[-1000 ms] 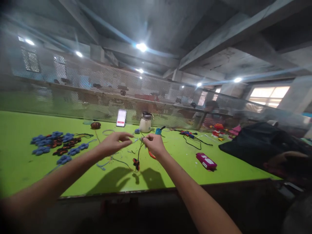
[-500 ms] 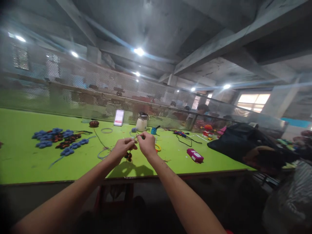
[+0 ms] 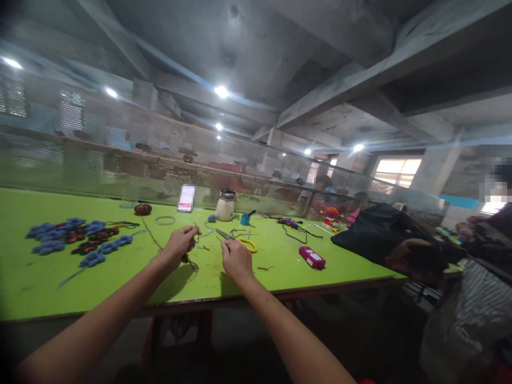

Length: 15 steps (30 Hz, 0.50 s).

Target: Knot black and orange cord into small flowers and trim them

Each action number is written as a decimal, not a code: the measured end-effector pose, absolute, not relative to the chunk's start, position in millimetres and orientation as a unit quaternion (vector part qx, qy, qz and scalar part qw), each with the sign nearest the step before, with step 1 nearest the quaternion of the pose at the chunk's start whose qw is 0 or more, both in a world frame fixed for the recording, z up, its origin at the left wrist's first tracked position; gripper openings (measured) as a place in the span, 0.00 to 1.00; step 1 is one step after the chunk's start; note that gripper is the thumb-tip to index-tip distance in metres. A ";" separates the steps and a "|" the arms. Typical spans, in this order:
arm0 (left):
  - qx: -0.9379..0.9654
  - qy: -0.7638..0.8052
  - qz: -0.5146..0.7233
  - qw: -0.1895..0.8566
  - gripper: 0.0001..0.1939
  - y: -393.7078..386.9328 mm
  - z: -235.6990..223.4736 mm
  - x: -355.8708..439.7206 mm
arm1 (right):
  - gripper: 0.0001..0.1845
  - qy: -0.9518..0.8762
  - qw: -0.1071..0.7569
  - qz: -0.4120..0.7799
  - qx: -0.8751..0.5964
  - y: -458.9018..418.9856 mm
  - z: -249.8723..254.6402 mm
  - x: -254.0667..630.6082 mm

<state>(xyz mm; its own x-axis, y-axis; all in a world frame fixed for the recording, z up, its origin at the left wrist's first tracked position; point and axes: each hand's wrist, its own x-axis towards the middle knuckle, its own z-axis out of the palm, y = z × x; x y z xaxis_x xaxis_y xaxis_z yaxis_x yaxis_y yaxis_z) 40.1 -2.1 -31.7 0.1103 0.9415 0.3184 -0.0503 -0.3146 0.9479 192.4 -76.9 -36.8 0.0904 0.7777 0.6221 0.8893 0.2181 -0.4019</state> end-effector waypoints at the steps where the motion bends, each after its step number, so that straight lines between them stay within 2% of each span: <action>1: 0.591 0.374 0.549 0.458 0.13 0.7 -31.8 39.9 | 0.10 -0.664 0.388 -0.057 -0.637 -70.1 -40.3 198.8; 7: 0.622 0.394 0.516 0.438 0.13 15.4 -35.1 44.6 | 0.14 -0.651 0.375 -0.010 -0.659 -24.6 -46.3 211.6; 12: 0.668 0.413 0.504 0.360 0.11 26.5 -39.1 49.8 | 0.10 -0.649 0.460 -0.020 -0.605 -24.5 -41.8 195.0; 15: 0.696 0.413 0.500 0.308 0.11 25.2 -42.4 52.7 | 0.12 -0.639 0.524 0.004 -0.562 -36.2 -47.1 182.2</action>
<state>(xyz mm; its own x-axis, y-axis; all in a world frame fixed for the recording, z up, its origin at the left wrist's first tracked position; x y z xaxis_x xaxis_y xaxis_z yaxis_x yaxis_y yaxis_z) 52.7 25.2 -42.4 0.1575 0.8832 0.4418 0.2673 -0.4688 0.8419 182.2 -36.2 -47.1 0.1824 0.7234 0.6659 0.7147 0.3676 -0.5951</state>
